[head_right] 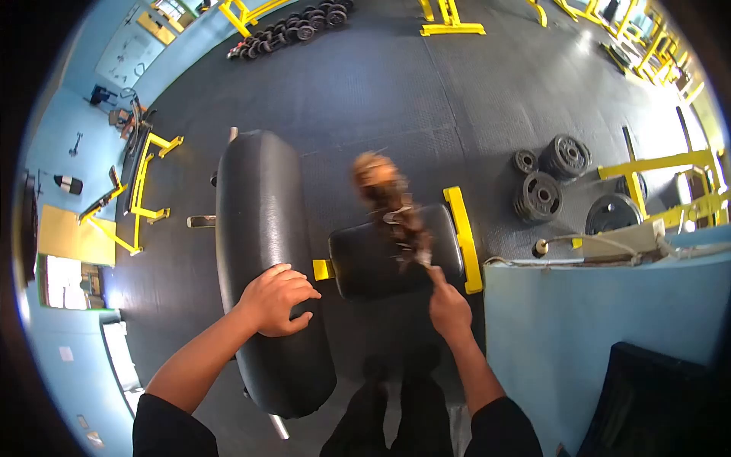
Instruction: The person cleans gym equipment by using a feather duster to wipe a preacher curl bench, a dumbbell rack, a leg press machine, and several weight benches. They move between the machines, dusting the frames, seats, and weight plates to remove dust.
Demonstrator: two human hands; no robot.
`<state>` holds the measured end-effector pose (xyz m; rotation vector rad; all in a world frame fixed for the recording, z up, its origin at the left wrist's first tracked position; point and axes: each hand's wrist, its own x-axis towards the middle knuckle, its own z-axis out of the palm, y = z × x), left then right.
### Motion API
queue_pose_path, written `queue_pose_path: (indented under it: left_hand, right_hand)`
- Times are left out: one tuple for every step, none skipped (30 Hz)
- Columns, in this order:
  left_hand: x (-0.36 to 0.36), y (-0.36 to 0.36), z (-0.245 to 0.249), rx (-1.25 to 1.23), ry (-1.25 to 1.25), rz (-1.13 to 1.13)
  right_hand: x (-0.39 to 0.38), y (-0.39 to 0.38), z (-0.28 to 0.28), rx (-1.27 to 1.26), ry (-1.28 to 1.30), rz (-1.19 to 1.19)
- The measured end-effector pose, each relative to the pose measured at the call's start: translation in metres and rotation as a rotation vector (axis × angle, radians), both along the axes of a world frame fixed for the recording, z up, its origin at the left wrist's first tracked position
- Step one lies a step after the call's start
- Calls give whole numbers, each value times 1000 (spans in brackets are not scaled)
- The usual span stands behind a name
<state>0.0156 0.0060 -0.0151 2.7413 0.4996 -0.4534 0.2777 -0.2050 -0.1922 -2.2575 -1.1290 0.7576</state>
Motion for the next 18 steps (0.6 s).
queue_pose_path:
  left_hand:
    - [-1, 0, 0, 6, -17, 18]
    - [-2, 1, 0, -13, 4, 15]
    - [-1, 2, 0, -30, 20, 11]
    - [-3, 3, -1, -22, -2, 0]
    - [-5, 2, -1, 7, -30, -21]
    - [-4, 4, -1, -13, -3, -26]
    - [-3, 5, -1, -40, 28, -31]
    - [-7, 4, -5, -3, -18, -31]
    - [-7, 4, -6, -1, -34, -31]
    - [-7, 4, -5, -6, -28, -24]
    - [-8, 5, -5, -13, -16, -18]
    - [-8, 7, -4, -15, -22, -22]
    - [-7, 7, -4, -39, 4, -8]
    - [-5, 7, -2, -62, 30, 6]
    - [-5, 6, 0, -64, 26, -1]
    - [-5, 5, 2, -53, 25, 3]
    - [-5, 5, 4, -40, 23, 10]
    - [-6, 6, 3, -42, 17, 8]
  right_hand:
    - [4, 30, 33, -181, -6, 173]
    - [2, 51, 34, -154, -73, 275]
    - [0, 70, 34, -126, -145, 374]
    - [-8, 89, 45, -246, -175, 491]
    - [-9, 108, 56, -365, -212, 593]
    - [-3, 117, 59, -351, -247, 580]
    - [-2, 120, 61, -366, -269, 579]
    - [2, 121, 61, -388, -285, 582]
    - [10, 119, 73, -391, -301, 579]
    - [20, 114, 88, -403, -283, 506]
    - [29, 108, 98, -416, -259, 434]
    - [37, 101, 94, -491, -313, 353]
    - [44, 91, 87, -566, -367, 271]
    - [56, 76, 82, -538, -371, 208]
    - [65, 57, 79, -509, -373, 143]
    - [69, 39, 80, -512, -378, 136]
    - [71, 22, 82, -464, -390, 47]
    - [68, 6, 82, -418, -400, -39]
